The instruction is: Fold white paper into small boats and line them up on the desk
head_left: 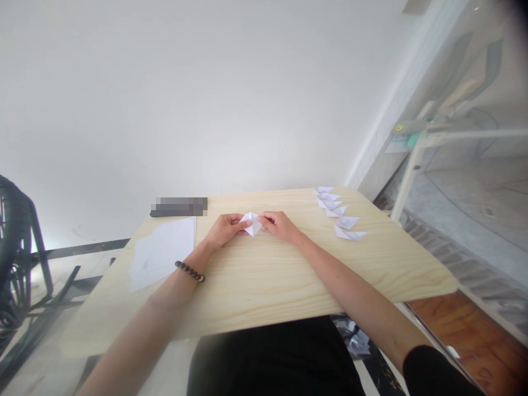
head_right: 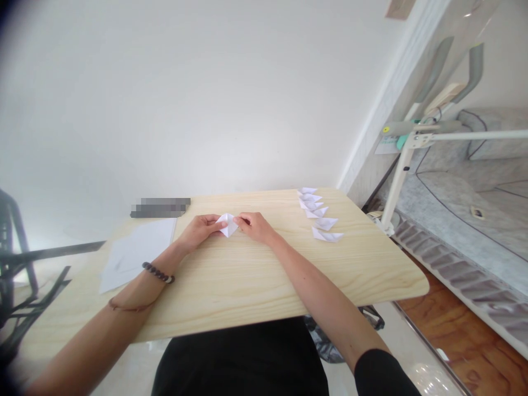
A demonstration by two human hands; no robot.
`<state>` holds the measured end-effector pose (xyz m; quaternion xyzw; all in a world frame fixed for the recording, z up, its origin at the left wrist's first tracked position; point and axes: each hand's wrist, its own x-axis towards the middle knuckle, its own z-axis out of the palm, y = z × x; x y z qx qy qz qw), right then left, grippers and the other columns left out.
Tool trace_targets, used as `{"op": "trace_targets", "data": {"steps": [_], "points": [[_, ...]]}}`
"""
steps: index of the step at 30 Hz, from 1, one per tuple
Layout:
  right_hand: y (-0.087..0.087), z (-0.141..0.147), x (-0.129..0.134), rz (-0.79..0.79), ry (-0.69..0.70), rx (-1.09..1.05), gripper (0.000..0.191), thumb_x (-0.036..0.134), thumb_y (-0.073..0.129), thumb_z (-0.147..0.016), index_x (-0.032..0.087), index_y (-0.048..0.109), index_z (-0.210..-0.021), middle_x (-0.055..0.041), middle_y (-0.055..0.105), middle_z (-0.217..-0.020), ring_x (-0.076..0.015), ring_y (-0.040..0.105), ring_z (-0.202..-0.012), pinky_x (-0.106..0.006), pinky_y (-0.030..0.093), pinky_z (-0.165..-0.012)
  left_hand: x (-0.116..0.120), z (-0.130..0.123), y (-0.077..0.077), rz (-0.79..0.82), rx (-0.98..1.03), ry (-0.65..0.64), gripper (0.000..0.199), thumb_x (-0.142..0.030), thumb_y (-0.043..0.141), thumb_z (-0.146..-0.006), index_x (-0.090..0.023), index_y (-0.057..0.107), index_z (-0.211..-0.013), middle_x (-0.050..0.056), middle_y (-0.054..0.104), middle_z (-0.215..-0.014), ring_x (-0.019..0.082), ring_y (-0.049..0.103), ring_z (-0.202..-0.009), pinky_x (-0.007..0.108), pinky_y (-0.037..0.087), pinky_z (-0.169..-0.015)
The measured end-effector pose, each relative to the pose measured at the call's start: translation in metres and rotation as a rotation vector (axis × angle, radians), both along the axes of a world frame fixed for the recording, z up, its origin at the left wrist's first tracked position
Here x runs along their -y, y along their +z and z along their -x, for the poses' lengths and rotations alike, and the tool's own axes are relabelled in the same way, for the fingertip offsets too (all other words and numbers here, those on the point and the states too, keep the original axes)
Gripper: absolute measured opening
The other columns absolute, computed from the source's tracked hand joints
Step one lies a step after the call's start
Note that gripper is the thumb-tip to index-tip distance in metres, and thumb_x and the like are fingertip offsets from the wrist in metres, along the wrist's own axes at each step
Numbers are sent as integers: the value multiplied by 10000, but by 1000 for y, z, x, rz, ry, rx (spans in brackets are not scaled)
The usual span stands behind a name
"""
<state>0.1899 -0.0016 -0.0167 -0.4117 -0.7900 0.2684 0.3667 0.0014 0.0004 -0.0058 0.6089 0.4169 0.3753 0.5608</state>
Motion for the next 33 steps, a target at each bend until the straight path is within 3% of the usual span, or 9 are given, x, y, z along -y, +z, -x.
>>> {"op": "trace_targets", "data": {"steps": [13, 19, 23, 29, 33], "points": [[-2, 3, -3, -44, 1, 50, 361, 394, 362, -807, 141, 429, -557, 43, 347, -513, -61, 299, -505, -209, 226, -498, -2, 0, -1, 54, -63, -72, 352, -369, 715, -517, -117, 658, -756, 24, 648, -707, 197, 602, -708, 331, 490, -686], [-1, -2, -4, -35, 11, 110, 356, 388, 352, -815, 137, 472, -591, 37, 388, -539, -64, 309, -506, -211, 220, -496, -5, 4, -1, 141, 50, -173, 385, -442, 613, -650, -111, 653, -841, 71, 654, -775, 207, 599, -793, 348, 476, -751], [-1, -2, -6, -39, 32, 129, 350, 384, 351, -818, 139, 480, -604, 37, 397, -544, -66, 315, -512, -211, 221, -502, -6, 6, 0, 178, 72, -176, 411, -458, 613, -649, -99, 652, -845, 99, 650, -797, 226, 593, -814, 378, 463, -768], [-2, -2, -5, -41, 30, 110, 352, 380, 350, -817, 139, 463, -587, 41, 360, -526, -64, 304, -506, -209, 219, -499, -2, 1, 1, 60, 26, -145, 425, -462, 625, -626, -115, 643, -869, 73, 634, -796, 211, 569, -816, 364, 469, -752], [0, 0, -1, -42, 79, 131, 349, 384, 355, -816, 137, 470, -598, 42, 363, -530, -61, 311, -505, -204, 219, -493, 1, -2, 1, -9, -53, -124, 393, -462, 582, -663, -120, 631, -851, 63, 617, -740, 187, 566, -716, 319, 496, -627]]}}
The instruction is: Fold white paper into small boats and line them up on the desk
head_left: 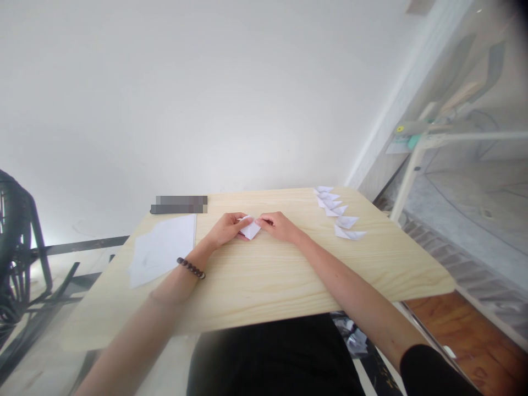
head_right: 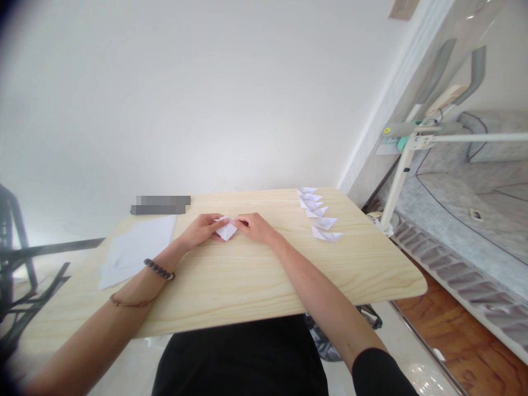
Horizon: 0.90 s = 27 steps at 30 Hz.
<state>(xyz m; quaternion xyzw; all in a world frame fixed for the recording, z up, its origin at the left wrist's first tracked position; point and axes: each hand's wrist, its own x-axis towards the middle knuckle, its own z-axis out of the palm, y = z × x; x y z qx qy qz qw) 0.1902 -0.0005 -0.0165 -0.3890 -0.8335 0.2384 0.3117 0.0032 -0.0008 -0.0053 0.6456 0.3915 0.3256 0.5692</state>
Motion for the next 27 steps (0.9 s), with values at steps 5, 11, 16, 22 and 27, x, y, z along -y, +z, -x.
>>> {"op": "trace_targets", "data": {"steps": [5, 11, 16, 22, 27], "points": [[3, 3, 4, 0, 5, 21, 350, 384, 358, -814, 137, 471, -594, 41, 366, -524, -60, 302, -501, -206, 217, -491, 3, 0, 2, -25, -39, -20, 374, -467, 549, -681, -121, 632, -798, 55, 606, -689, 181, 565, -654, 268, 477, -528], [3, 3, 4, 10, 32, 40, 341, 364, 367, -808, 143, 428, -555, 42, 365, -520, -60, 309, -505, -207, 217, -495, 1, 3, 3, -157, -154, 53, 332, -435, 548, -684, -121, 648, -650, 13, 570, -557, 119, 489, -507, 212, 375, -447], [1, 4, 3, 16, -6, 17, 349, 382, 351, -815, 142, 463, -588, 38, 387, -528, -62, 316, -504, -207, 225, -495, 1, 2, 0, -149, -102, 15, 375, -469, 524, -704, -124, 641, -789, 36, 610, -655, 138, 528, -579, 233, 411, -512], [-3, 2, 0, -61, -94, 22, 344, 351, 349, -823, 142, 467, -576, 30, 415, -535, -66, 340, -508, -211, 230, -507, -4, 3, -7, -397, -182, 164, 411, -427, 578, -679, -166, 587, -997, 70, 631, -888, 175, 570, -775, 275, 432, -682], [-7, 0, -5, -138, -152, 82, 286, 311, 418, -806, 144, 509, -592, 4, 479, -599, -79, 384, -559, -220, 263, -559, -7, 4, -11, -645, -370, 184, 352, -383, 552, -700, -195, 600, -994, 73, 586, -959, 191, 535, -877, 274, 423, -714]]}}
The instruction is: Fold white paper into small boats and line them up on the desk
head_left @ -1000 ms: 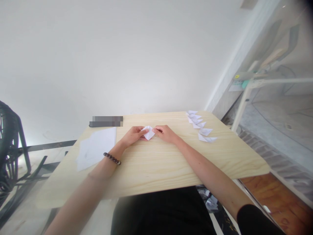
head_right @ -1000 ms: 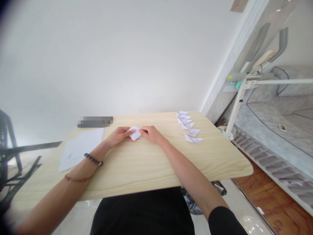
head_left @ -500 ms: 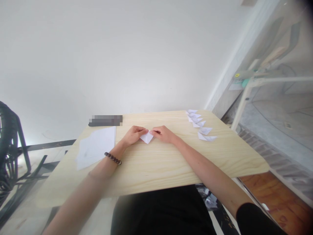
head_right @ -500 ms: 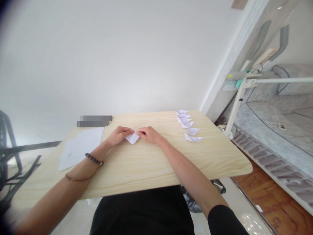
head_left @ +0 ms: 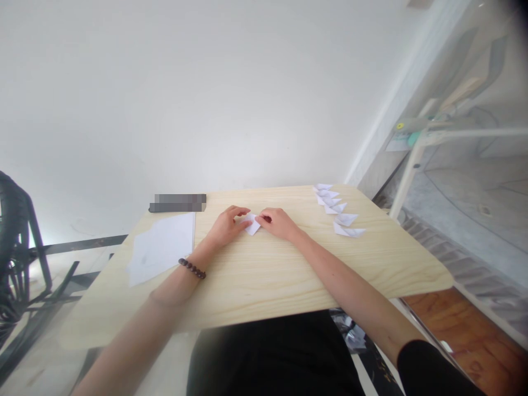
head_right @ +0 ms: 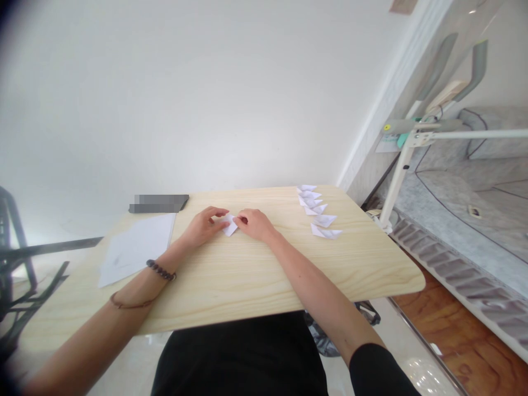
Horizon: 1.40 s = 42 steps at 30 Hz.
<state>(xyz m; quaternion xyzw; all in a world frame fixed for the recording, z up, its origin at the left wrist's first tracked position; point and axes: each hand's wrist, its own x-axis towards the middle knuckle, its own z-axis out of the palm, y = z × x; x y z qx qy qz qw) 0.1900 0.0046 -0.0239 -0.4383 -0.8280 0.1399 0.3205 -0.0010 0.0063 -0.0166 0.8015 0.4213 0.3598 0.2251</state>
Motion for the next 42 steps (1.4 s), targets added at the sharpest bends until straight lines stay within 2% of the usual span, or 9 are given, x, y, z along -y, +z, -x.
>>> {"op": "trace_targets", "data": {"steps": [3, 6, 12, 18, 24, 28, 33, 37, 42], "points": [[-2, 0, -1, -15, -29, 39, 233, 315, 482, -777, 145, 542, -629, -13, 499, -680, -83, 420, -605, -214, 296, -589, -2, 0, -4, -76, -133, 40, 302, -372, 521, -725, -207, 626, -956, 70, 574, -924, 195, 522, -871, 293, 407, -765], [-3, -1, 0, -44, -62, 55, 186, 332, 516, -759, 160, 580, -788, -21, 503, -801, -89, 465, -690, -205, 332, -638, -3, 1, -6, -133, -277, 60, 287, -381, 477, -760, -225, 647, -930, 66, 569, -888, 195, 509, -851, 310, 389, -796], [2, -3, 3, -42, 0, 227, 284, 346, 408, -835, 253, 582, -1039, -22, 495, -877, -91, 503, -755, -206, 352, -705, -7, 4, -7, -203, -428, 19, 308, -346, 397, -811, -257, 628, -995, 63, 571, -861, 183, 510, -812, 317, 386, -790], [9, -1, 5, -72, -6, 367, 301, 311, 359, -863, 265, 593, -1047, -38, 519, -864, -118, 509, -803, -219, 349, -709, -15, 10, -9, -173, -476, -29, 308, -264, 385, -805, -274, 612, -1012, 44, 587, -879, 177, 521, -812, 316, 384, -800], [3, -11, -5, -49, 120, 298, 308, 232, 371, -858, 263, 557, -1101, -37, 517, -862, -107, 501, -814, -211, 362, -733, -15, 11, -4, -98, -447, 24, 262, -277, 441, -768, -270, 613, -965, 17, 595, -820, 165, 527, -792, 296, 396, -768], [2, -15, -6, -61, 131, 262, 316, 231, 387, -850, 271, 535, -1126, -35, 505, -897, -105, 497, -812, -215, 367, -742, -8, 8, 2, -107, -462, 62, 223, -287, 444, -764, -246, 628, -884, 13, 598, -817, 160, 528, -782, 263, 404, -705], [5, -13, -1, -59, 115, 259, 315, 232, 382, -850, 261, 542, -1120, -37, 501, -907, -102, 493, -792, -218, 369, -733, 4, 3, 8, -172, -532, 125, 266, -378, 404, -795, -270, 642, -846, 3, 601, -898, 175, 521, -846, 267, 393, -696], [5, -11, -1, -57, 106, 261, 307, 225, 394, -846, 252, 555, -1106, -41, 505, -898, -107, 488, -810, -222, 366, -744, 7, 3, 11, -164, -576, 131, 340, -529, 471, -719, -272, 640, -864, 3, 590, -928, 196, 509, -883, 280, 389, -719], [4, -12, -4, -67, 109, 244, 288, 252, 410, -841, 242, 577, -1076, -39, 517, -895, -108, 494, -819, -224, 368, -758, 7, 2, 12, -141, -636, 126, 362, -545, 474, -712, -260, 621, -879, 9, 573, -947, 200, 498, -898, 277, 392, -705]]}}
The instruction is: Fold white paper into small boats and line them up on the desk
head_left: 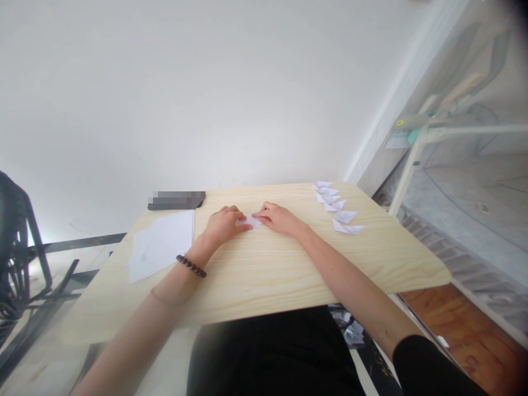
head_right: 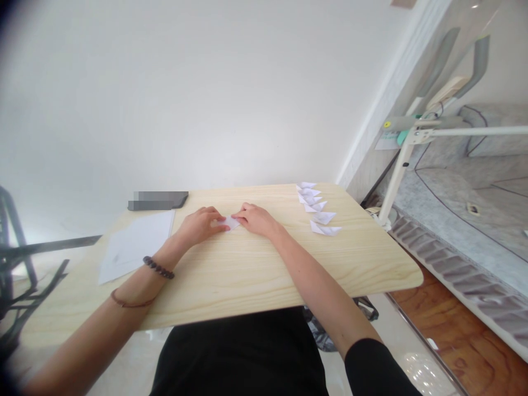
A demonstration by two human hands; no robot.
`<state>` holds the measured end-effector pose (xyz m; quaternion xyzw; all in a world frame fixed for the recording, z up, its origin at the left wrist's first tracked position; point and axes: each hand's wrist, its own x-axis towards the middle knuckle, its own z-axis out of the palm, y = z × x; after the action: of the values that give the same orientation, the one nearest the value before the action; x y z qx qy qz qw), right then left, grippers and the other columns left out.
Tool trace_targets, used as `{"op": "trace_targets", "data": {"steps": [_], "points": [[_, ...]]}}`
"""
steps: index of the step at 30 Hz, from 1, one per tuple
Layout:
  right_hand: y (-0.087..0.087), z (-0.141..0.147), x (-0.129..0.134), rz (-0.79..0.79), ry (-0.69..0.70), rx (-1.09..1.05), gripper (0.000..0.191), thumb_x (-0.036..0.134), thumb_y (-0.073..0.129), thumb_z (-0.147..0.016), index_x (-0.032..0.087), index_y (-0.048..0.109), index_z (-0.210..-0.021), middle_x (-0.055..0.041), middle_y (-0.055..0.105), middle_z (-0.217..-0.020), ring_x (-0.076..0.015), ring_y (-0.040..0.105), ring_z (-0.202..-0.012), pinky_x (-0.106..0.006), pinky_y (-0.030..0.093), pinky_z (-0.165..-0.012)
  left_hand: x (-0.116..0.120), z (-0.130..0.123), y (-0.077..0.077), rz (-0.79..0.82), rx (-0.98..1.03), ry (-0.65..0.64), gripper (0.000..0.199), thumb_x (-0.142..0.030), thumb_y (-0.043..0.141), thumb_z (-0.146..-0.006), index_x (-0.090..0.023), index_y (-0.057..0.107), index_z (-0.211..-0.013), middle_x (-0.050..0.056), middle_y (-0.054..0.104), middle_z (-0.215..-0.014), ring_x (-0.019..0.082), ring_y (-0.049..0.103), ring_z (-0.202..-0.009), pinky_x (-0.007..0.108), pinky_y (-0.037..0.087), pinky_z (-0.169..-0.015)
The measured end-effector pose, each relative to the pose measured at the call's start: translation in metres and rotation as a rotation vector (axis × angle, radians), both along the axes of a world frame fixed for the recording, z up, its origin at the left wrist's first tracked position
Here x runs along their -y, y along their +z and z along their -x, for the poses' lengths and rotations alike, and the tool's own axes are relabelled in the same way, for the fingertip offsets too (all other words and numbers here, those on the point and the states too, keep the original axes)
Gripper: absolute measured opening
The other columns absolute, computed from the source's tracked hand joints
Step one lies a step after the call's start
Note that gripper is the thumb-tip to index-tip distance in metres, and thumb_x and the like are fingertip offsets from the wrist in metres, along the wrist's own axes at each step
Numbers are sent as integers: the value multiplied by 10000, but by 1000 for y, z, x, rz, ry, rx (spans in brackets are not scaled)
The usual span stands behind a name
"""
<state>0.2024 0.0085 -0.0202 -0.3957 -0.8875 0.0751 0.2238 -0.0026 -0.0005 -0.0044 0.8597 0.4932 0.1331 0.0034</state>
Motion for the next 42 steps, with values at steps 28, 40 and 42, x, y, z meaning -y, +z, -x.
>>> {"op": "trace_targets", "data": {"steps": [28, 40, 42], "points": [[-2, -1, -3, -16, -22, 61, 309, 287, 384, -854, 320, 522, -1129, -30, 483, -903, -115, 473, -828, -245, 347, -786, 5, -5, 2, -8, -34, -183, 302, -396, 394, -817, -290, 594, -1016, 29, 556, -956, 180, 510, -861, 282, 395, -730], [-2, 1, -4, 0, -42, 88, 326, 263, 386, -854, 331, 499, -1151, -39, 469, -926, -124, 462, -841, -258, 333, -801, 6, -4, 0, -1, -11, -164, 303, -413, 387, -820, -301, 594, -1012, 18, 566, -1040, 189, 497, -936, 297, 383, -783], [-2, 1, -4, 5, -45, 79, 322, 261, 393, -851, 323, 506, -1147, -41, 472, -921, -124, 462, -842, -257, 331, -805, 6, -3, 1, 7, -4, -172, 311, -416, 388, -818, -297, 590, -1022, 22, 566, -1043, 190, 494, -941, 301, 378, -797]]}}
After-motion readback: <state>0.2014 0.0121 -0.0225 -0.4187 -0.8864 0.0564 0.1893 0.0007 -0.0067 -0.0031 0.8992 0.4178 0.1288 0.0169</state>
